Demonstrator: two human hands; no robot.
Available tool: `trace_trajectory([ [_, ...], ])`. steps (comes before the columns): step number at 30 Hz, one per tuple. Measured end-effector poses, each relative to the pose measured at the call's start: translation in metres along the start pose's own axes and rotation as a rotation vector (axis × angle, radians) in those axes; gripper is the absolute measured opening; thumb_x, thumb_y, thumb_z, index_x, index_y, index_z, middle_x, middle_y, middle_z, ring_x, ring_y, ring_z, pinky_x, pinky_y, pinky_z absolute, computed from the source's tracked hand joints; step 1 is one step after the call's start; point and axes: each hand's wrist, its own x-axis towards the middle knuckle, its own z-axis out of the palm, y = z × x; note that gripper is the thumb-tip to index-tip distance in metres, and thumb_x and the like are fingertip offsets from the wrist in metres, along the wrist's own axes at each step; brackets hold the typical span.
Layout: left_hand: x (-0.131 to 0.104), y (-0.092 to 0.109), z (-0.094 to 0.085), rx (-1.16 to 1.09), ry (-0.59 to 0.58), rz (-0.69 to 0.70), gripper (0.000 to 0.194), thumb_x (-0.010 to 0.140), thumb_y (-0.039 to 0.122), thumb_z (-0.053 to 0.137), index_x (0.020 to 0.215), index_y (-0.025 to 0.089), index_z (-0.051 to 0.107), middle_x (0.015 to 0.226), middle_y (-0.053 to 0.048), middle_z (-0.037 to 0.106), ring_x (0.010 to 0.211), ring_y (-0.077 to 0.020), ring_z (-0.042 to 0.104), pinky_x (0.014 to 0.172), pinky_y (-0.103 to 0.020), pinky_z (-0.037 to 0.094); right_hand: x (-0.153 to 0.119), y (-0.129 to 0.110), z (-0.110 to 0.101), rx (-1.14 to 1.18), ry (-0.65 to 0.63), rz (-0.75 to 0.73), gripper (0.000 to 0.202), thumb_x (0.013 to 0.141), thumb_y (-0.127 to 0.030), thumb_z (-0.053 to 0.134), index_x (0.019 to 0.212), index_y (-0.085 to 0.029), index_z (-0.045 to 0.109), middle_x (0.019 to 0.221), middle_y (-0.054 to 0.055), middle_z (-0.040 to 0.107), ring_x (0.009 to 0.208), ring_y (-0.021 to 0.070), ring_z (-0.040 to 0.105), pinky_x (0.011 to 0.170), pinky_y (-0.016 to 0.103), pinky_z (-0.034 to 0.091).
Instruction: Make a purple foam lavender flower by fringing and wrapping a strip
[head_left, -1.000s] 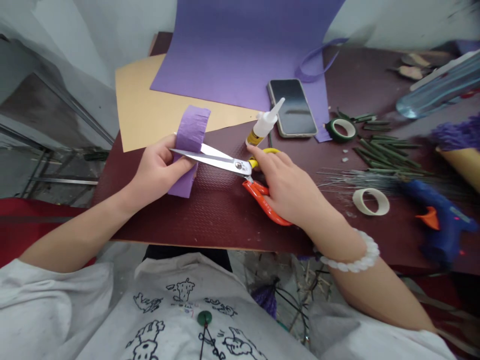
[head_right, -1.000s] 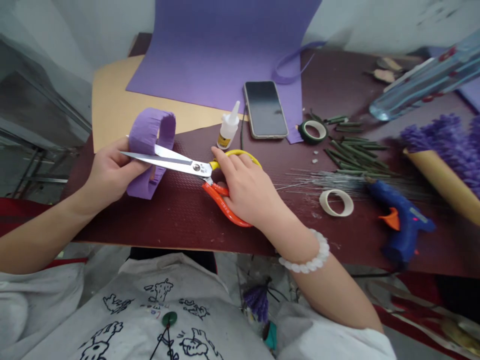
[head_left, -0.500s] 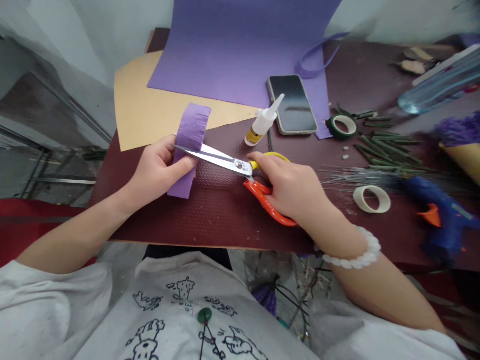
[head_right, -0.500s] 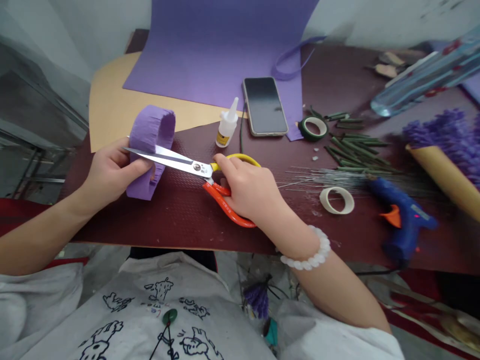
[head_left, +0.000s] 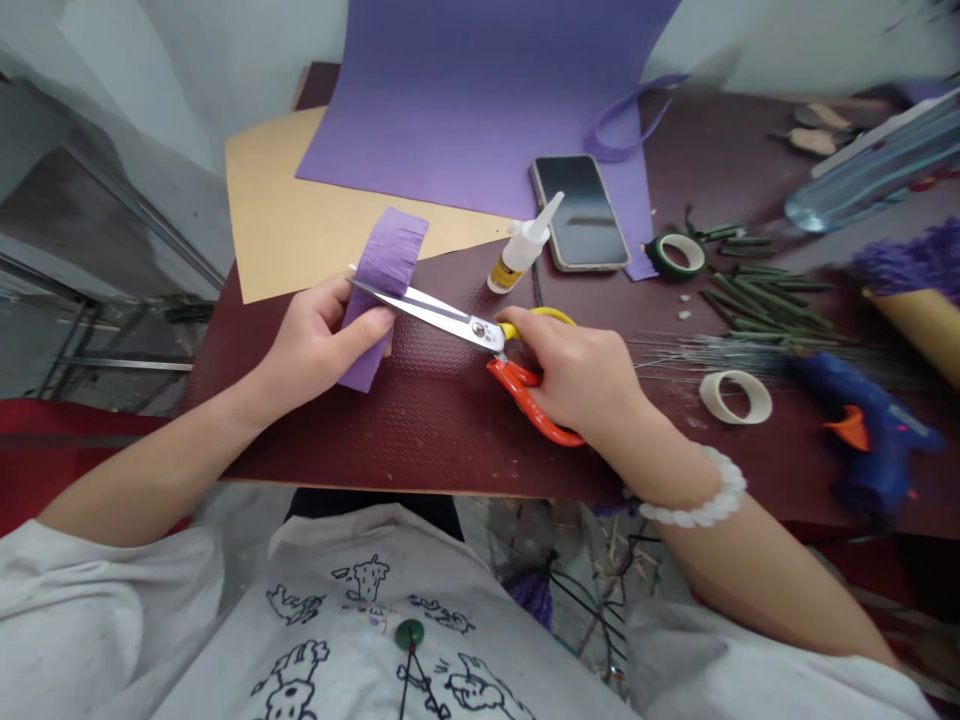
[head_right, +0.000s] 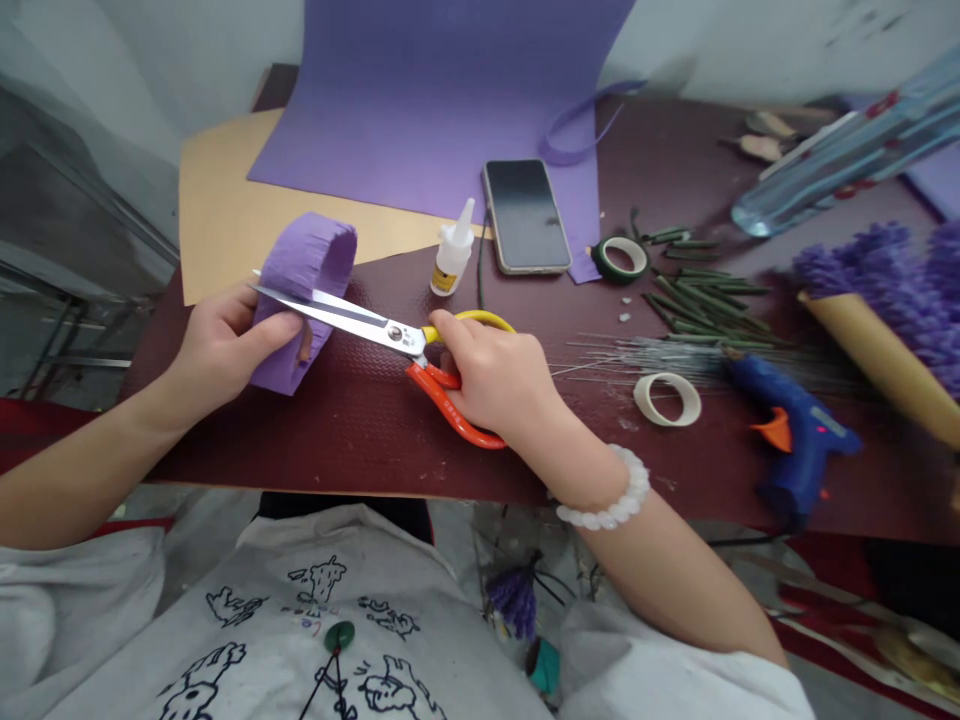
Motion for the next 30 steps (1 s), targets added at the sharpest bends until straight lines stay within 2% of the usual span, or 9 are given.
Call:
trace_trajectory([
  [3,-0.001,0.001,0.0,0.003,-0.006,0.024,0.018,0.083,0.029,0.062,0.07,0.018,0.058,0.061,0.001,0.061,0.055,-0.0116,0.057,0.053,-0.025,0.047,0.0,-0.001,-0.001,0.012,-0.001,0.0,0.041,0.086,-0.036,0.043,0.117,-0.013,0.058,0.096,0.01,0.072,0.08,0.0215,0.064,0.053,0.029,0.034],
  [9,0.0,0.0,-0.002,-0.03,-0.063,0.051,0.019,0.085,0.028,0.061,0.07,0.017,0.059,0.062,0.0,0.061,0.057,-0.0108,0.057,0.054,-0.024,0.047,0.0,0.0,0.0,0.01,0.011,-0.015,0.039,0.083,-0.033,0.044,0.114,-0.012,0.059,0.082,0.008,0.071,0.073,0.0206,0.063,0.053,0.029,0.034],
  [17,-0.001,-0.002,-0.002,-0.067,-0.091,0.045,0.016,0.087,0.024,0.057,0.073,0.016,0.059,0.062,0.001,0.061,0.055,-0.0094,0.056,0.052,-0.022,0.045,-0.001,0.002,0.003,-0.021,0.058,-0.047,0.038,0.083,-0.033,0.045,0.11,-0.011,0.062,0.08,0.007,0.072,0.068,0.019,0.064,0.05,0.028,0.033],
  [20,0.0,-0.003,-0.001,-0.068,-0.075,0.064,0.017,0.088,0.025,0.057,0.073,0.017,0.057,0.061,0.002,0.06,0.054,-0.0092,0.056,0.051,-0.022,0.045,-0.001,0.002,0.001,-0.013,0.052,-0.051,0.044,0.088,-0.035,0.042,0.12,-0.01,0.057,0.088,0.008,0.072,0.078,0.021,0.064,0.054,0.029,0.039],
  [22,0.001,-0.005,-0.002,-0.094,-0.061,0.082,0.017,0.088,0.027,0.058,0.074,0.017,0.056,0.06,0.002,0.059,0.053,-0.0091,0.055,0.05,-0.022,0.045,0.0,0.001,0.0,0.008,0.049,-0.072,0.049,0.09,-0.037,0.04,0.129,-0.008,0.051,0.098,0.011,0.071,0.091,0.0237,0.063,0.066,0.031,0.045],
  [25,0.003,-0.009,-0.003,-0.143,-0.061,0.115,0.016,0.088,0.029,0.059,0.077,0.018,0.056,0.06,0.003,0.059,0.051,-0.0093,0.055,0.047,-0.022,0.045,0.002,0.0,0.001,0.024,0.048,-0.104,0.058,0.092,-0.042,0.037,0.136,-0.004,0.042,0.108,0.016,0.067,0.101,0.0274,0.059,0.08,0.037,0.048],
  [30,0.002,-0.01,-0.002,-0.069,-0.051,0.137,0.019,0.086,0.035,0.062,0.08,0.019,0.055,0.06,0.003,0.058,0.05,-0.0092,0.054,0.046,-0.021,0.044,0.001,0.002,0.002,0.034,0.0,-0.083,0.058,0.091,-0.04,0.039,0.138,-0.006,0.04,0.115,0.017,0.065,0.099,0.0277,0.062,0.071,0.036,0.049],
])
